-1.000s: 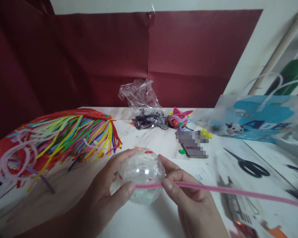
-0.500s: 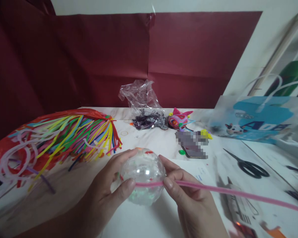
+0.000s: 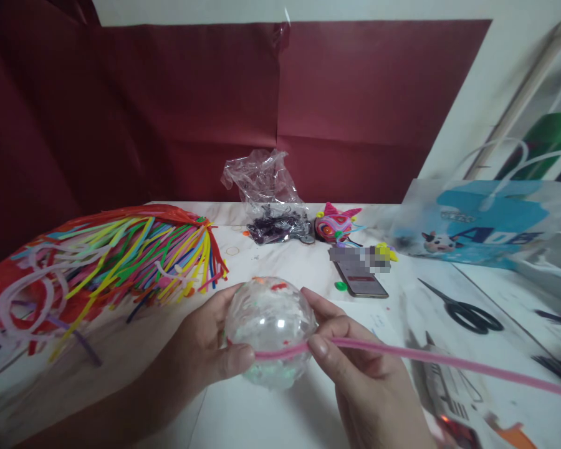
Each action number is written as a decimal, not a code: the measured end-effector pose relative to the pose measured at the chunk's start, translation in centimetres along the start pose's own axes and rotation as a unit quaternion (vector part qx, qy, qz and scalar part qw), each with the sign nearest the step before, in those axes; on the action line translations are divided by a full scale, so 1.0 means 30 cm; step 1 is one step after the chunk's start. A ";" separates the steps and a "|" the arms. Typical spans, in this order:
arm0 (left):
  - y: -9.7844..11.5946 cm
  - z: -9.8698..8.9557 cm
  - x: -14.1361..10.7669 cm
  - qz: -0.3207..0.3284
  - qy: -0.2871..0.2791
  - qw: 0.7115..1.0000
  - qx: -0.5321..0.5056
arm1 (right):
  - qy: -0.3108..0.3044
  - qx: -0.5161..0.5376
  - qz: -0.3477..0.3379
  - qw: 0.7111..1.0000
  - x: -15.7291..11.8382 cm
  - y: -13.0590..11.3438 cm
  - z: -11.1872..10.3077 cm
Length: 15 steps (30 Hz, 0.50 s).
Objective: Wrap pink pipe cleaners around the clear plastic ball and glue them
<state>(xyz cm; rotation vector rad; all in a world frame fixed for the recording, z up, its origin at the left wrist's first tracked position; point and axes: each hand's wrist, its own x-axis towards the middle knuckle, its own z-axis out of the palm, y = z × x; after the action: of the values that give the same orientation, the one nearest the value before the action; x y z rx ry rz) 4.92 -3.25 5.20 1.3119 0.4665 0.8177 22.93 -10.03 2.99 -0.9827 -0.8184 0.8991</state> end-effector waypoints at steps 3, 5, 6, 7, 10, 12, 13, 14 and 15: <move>-0.012 -0.008 0.013 -0.004 0.015 1.000 -0.013 | 0.003 0.002 -0.003 1.000 -0.007 -0.006 0.002; -0.019 -0.012 0.015 -0.005 0.033 0.999 -0.014 | 0.005 0.004 -0.004 1.000 -0.014 -0.012 0.010; -0.022 -0.013 0.015 -0.006 0.036 0.999 -0.018 | 0.006 0.006 -0.005 1.000 -0.018 -0.015 0.016; -0.024 -0.013 0.015 -0.009 0.033 0.999 -0.025 | 0.005 0.008 -0.005 1.000 -0.022 -0.018 0.021; -0.032 -0.017 0.017 -0.002 0.008 0.998 -0.063 | -0.007 0.023 0.003 1.000 -0.030 -0.022 0.027; -0.039 -0.022 0.020 0.011 -0.005 0.997 -0.081 | -0.038 0.030 0.012 0.999 -0.029 -0.019 0.015; -0.044 -0.025 0.023 0.014 -0.004 0.997 -0.082 | -0.056 0.029 0.015 0.998 -0.026 -0.016 0.006; -0.050 -0.029 0.025 0.014 -0.001 0.997 -0.076 | -0.071 0.027 0.018 0.997 -0.023 -0.012 -0.005; -0.056 -0.033 0.028 0.011 0.003 0.998 -0.068 | -0.083 0.026 0.017 0.996 -0.020 -0.008 -0.016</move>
<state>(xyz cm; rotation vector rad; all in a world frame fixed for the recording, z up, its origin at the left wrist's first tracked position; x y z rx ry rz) 5.19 -2.04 3.48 1.1909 0.3953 0.8567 23.17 -10.80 2.94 -0.8873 -0.9154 1.0361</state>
